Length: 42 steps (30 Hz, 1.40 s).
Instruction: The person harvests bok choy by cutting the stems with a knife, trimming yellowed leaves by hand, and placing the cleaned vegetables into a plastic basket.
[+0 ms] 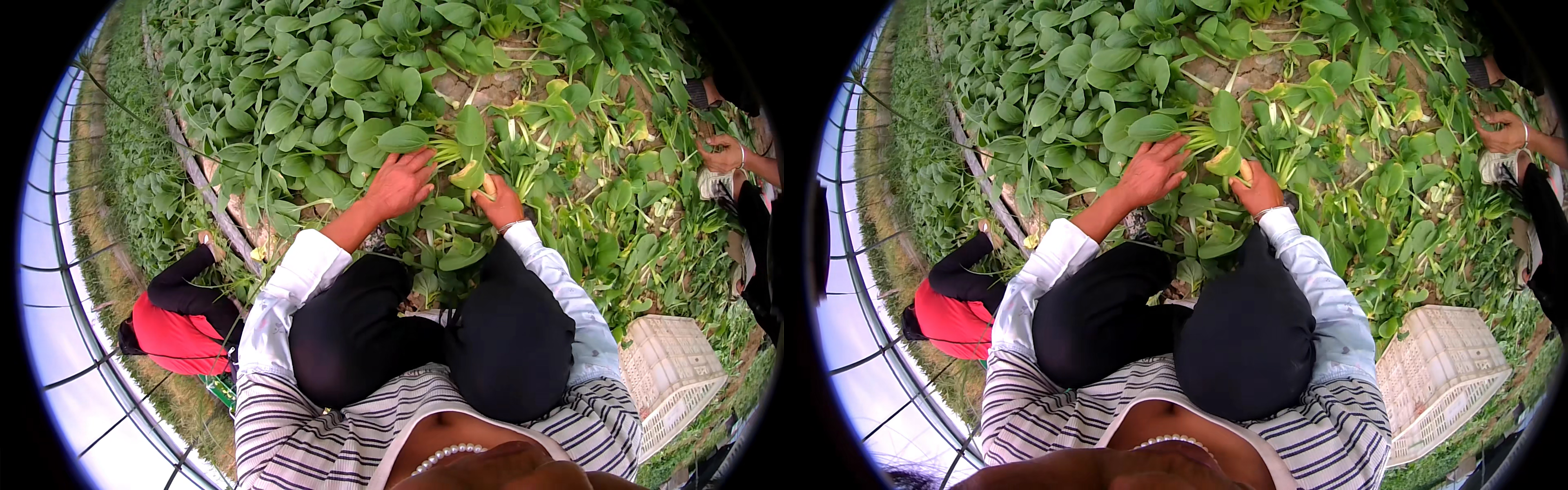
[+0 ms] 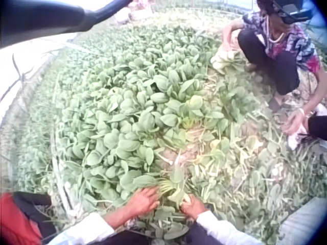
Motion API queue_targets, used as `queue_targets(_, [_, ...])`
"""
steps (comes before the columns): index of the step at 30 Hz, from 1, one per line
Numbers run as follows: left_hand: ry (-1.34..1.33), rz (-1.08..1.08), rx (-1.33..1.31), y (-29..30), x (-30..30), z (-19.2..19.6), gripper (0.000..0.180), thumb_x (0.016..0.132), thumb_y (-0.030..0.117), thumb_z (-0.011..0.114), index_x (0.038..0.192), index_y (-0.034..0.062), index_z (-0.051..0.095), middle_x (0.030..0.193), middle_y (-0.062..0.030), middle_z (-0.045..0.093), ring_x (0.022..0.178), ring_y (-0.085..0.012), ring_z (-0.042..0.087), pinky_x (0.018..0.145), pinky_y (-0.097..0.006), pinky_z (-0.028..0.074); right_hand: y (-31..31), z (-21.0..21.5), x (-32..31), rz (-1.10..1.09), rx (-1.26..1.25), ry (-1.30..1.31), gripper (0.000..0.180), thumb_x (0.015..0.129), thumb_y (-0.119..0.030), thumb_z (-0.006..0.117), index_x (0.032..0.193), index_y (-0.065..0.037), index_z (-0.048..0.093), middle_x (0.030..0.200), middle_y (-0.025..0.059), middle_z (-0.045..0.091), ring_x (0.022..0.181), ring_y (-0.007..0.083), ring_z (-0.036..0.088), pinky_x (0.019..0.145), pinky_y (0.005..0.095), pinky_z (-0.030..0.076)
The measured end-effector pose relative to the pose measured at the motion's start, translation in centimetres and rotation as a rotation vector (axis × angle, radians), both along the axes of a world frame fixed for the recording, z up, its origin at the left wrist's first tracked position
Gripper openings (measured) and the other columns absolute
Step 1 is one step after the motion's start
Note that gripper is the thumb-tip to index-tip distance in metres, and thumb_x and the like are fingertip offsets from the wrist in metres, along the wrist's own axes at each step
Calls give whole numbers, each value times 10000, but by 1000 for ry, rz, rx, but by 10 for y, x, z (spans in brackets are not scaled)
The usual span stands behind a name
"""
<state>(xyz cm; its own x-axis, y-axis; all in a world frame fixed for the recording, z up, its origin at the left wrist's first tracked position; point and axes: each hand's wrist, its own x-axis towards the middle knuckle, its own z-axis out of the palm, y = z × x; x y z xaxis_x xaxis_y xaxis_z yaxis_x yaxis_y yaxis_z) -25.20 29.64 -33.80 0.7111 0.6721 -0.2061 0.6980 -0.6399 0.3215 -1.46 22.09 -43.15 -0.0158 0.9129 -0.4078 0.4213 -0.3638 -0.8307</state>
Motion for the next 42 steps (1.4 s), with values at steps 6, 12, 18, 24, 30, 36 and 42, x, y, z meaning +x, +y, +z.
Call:
queue_targets(6, [-32,-183,9,-8,19,55,521,810,208,614,1296,80,476,1455,-74,342,1326,-246,346,948,-500,381,9,50,26,-576,-309,893,359,890,-378,608,1042,-59,544,727,49,575,432,82,415,416,236,346])
queue_targets(12, [-171,-326,118,-8,34,78,424,786,217,644,1194,134,566,1288,-54,472,1098,-215,542,802,-401,492,19,73,24,-549,-270,1060,299,823,-193,695,1018,-29,539,700,54,564,426,86,427,418,236,331])
queue_targets(18, [-248,69,-21,4,60,156,337,777,240,672,1089,129,607,790,-44,568,680,-270,598,620,-361,498,11,80,17,-459,-239,1029,332,806,-134,692,1059,-37,500,679,51,545,419,77,419,411,232,317])
queue_targets(24, [-120,303,-611,13,48,70,649,658,256,769,1227,57,528,1027,-180,637,866,-333,620,781,-399,486,30,96,-20,-294,-213,953,309,859,-263,649,1050,-58,518,661,7,512,430,57,397,417,210,308])
queue_targets(30, [74,123,-245,43,64,70,336,692,157,686,1004,55,613,1149,-158,580,908,-324,631,779,-395,506,20,4,-21,-180,-51,231,289,874,-295,579,986,-38,507,684,168,583,496,281,556,487,372,434])
queue_targets(36, [510,53,-98,93,26,15,344,683,167,690,1024,156,642,1433,-130,350,985,-271,624,780,-387,521,49,-15,-43,-85,97,-125,251,848,-258,566,959,-46,488,752,271,603,707,469,578,615,531,450])
queue_targets(42, [199,131,82,64,-9,0,336,662,120,661,998,141,664,1240,-65,487,956,-237,589,744,-382,503,55,-29,-51,2,96,-133,279,841,-268,572,993,-47,494,761,278,605,701,468,580,619,533,455])
